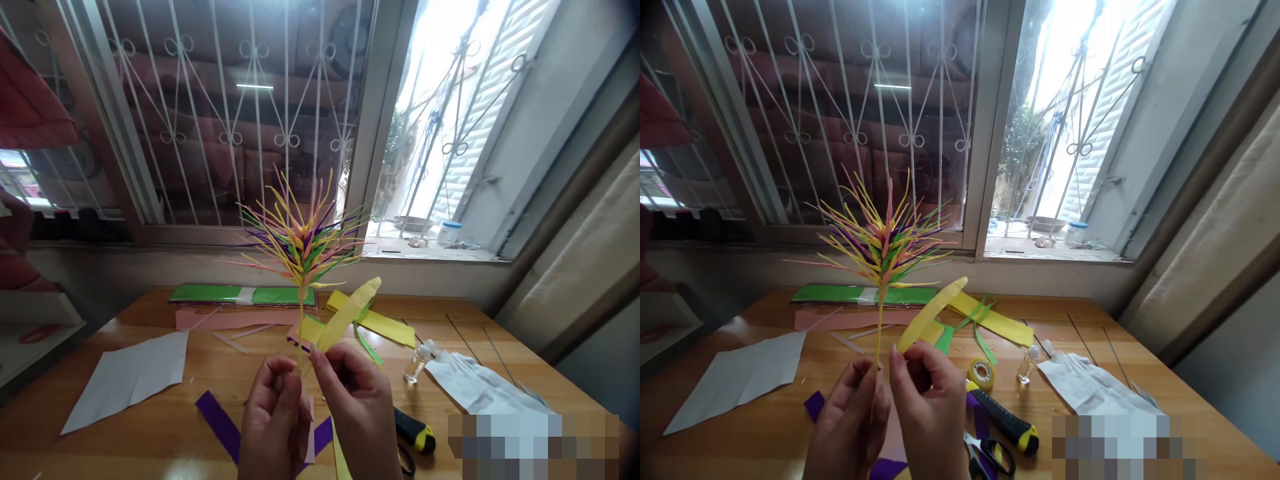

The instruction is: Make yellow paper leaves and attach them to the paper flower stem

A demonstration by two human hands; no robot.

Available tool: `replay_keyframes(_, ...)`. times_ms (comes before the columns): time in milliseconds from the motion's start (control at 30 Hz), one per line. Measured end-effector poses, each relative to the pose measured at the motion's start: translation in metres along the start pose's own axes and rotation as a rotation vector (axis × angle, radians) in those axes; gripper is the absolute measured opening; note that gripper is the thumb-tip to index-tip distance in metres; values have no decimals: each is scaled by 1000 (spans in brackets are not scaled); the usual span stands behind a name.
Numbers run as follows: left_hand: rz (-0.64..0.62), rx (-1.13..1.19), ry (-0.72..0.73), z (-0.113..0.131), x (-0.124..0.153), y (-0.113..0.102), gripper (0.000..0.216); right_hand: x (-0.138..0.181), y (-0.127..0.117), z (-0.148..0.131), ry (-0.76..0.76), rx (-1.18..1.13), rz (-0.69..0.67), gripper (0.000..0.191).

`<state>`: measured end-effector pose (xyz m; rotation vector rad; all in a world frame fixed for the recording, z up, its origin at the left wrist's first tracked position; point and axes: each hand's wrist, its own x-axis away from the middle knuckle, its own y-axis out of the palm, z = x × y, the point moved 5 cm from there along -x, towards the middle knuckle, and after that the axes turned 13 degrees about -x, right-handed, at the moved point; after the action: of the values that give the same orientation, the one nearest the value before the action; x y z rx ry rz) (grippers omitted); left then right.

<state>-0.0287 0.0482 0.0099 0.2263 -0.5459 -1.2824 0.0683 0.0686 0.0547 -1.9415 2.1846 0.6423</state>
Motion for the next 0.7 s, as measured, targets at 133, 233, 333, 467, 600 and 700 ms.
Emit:
replay_keyframes(133, -55, 25, -18, 0, 0, 4, 44, 3, 2, -1, 22, 22, -28, 33)
replay_keyframes(233, -52, 44, -4, 0, 2, 7, 40, 3, 2, -2, 41, 38, -40, 36)
replay_keyframes(333, -26, 61, 25, 1, 5, 9, 37, 1, 2, -2, 62, 43, -48, 37)
replay_keyframes(467, -2, 50, 69, 0, 7, 10, 34, 1, 1, -3, 57, 51, -62, 37)
replay_keyframes(600, 15, -14, 106, 0, 6, 10, 36, 4, -1, -5, 43, 43, -43, 36)
replay_keyframes(700, 18, -86, 149, 0, 4, 8, 37, 5, 2, -2, 72, 10, -76, 32)
